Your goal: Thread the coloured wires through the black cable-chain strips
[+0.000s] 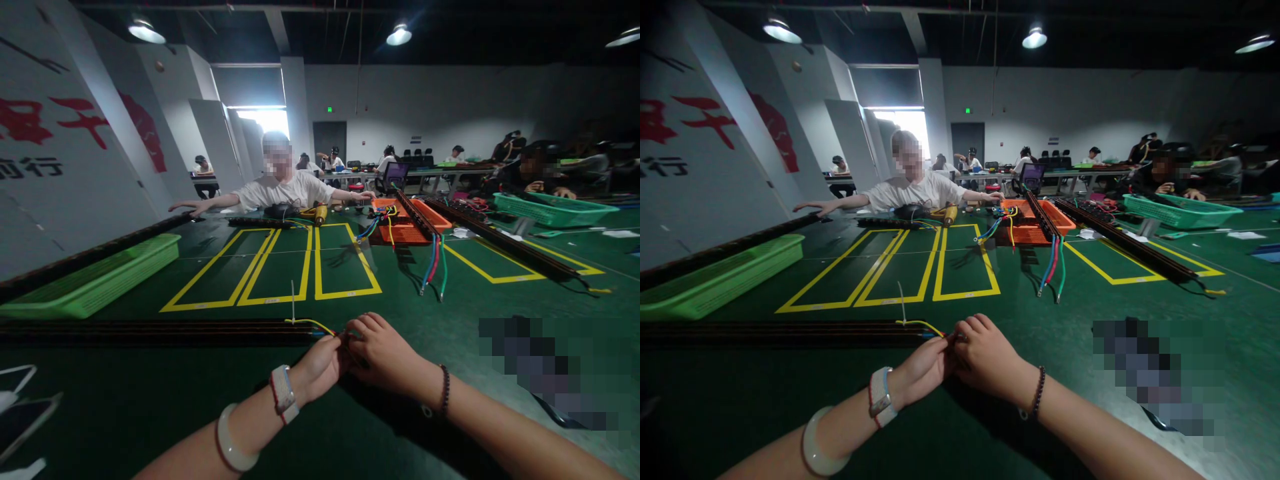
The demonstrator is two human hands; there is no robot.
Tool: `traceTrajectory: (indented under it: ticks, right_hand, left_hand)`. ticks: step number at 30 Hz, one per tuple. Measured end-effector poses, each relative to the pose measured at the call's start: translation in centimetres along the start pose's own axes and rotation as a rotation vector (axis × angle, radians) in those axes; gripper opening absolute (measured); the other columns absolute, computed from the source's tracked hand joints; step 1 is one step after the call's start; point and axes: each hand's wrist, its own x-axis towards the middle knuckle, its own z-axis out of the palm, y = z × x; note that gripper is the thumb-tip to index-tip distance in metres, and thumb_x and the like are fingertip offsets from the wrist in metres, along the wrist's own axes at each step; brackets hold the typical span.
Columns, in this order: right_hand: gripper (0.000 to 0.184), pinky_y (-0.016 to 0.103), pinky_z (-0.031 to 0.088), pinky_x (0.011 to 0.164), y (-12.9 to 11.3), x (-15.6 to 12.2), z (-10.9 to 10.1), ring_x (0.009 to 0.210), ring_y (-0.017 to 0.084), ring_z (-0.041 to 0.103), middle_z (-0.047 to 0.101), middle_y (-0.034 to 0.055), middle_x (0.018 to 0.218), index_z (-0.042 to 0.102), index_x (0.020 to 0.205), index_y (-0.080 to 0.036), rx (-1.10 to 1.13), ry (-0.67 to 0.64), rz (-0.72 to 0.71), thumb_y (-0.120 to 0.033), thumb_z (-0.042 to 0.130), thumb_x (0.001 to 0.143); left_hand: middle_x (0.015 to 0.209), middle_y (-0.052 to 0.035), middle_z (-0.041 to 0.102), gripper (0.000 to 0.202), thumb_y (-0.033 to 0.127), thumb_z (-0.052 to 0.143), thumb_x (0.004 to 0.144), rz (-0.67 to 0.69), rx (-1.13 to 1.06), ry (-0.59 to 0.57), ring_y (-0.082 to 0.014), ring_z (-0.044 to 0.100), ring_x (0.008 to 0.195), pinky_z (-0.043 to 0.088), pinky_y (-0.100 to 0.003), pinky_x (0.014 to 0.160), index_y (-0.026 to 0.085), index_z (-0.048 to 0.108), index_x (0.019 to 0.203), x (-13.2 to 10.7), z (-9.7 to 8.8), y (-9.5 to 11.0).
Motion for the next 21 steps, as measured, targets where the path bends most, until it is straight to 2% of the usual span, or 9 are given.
traceTrajectory:
  ticks: [3,6,10,13,17,21]
  right_hand:
    - [0.015,0.037,0.038,0.090,-0.2,0.0,0.0,0.099,0.023,0.046,0.054,0.0091,0.105,0.063,0.080,-0.014,0.078,0.010,0.049,-0.025,0.065,0.070]
    - [0.010,0.034,0.041,0.085,0.0,-0.1,-0.1,0.094,0.021,0.047,0.052,0.0076,0.104,0.059,0.070,-0.015,0.267,0.024,0.120,-0.021,0.066,0.067]
    - [0.005,0.027,0.044,0.079,0.6,0.0,0.0,0.090,0.016,0.049,0.050,0.0066,0.100,0.056,0.070,-0.015,0.560,0.053,0.201,-0.016,0.060,0.071]
    - [0.004,0.025,0.044,0.080,1.4,0.1,-0.1,0.091,0.015,0.051,0.049,0.0068,0.104,0.056,0.069,-0.014,0.695,0.094,0.238,-0.013,0.058,0.072]
    - [0.006,0.026,0.043,0.074,3.1,0.1,-0.3,0.081,0.015,0.054,0.055,0.0038,0.088,0.058,0.072,-0.015,0.660,0.115,0.308,-0.019,0.059,0.076]
    - [0.012,0.023,0.039,0.058,5.0,-0.1,0.1,0.065,0.013,0.054,0.059,-0.0001,0.071,0.060,0.079,-0.016,0.567,0.055,0.403,-0.027,0.060,0.081]
  left_hand:
    - [0.085,-0.0104,0.063,0.015,0.008,0.044,0.084,-0.020,-0.001,-0.012,-0.0160,0.060,0.082,0.046,-0.028,0.081,0.007,0.059,0.088,0.0,-0.1,0.0]
    - [0.086,-0.0108,0.063,0.016,0.012,0.043,0.087,-0.012,0.012,-0.002,-0.0155,0.060,0.084,0.045,-0.027,0.081,0.007,0.058,0.088,-0.3,0.2,0.2]
    - [0.086,-0.0098,0.064,0.020,0.026,0.046,0.089,-0.057,0.042,-0.024,-0.0148,0.060,0.084,0.045,-0.025,0.080,0.009,0.058,0.088,-1.1,1.2,0.5]
    - [0.086,-0.0094,0.063,0.032,0.039,0.047,0.088,-0.092,0.035,-0.048,-0.0136,0.059,0.081,0.044,-0.025,0.080,0.010,0.059,0.088,-1.5,1.6,0.8]
    - [0.085,-0.0103,0.063,0.040,0.046,0.045,0.087,-0.068,0.026,-0.066,-0.0130,0.059,0.078,0.044,-0.026,0.081,0.009,0.059,0.086,-1.3,1.2,0.8]
    - [0.083,-0.0129,0.064,0.033,0.039,0.045,0.089,-0.048,0.096,-0.044,-0.0160,0.061,0.077,0.044,-0.031,0.080,0.009,0.057,0.082,-1.0,0.5,0.5]
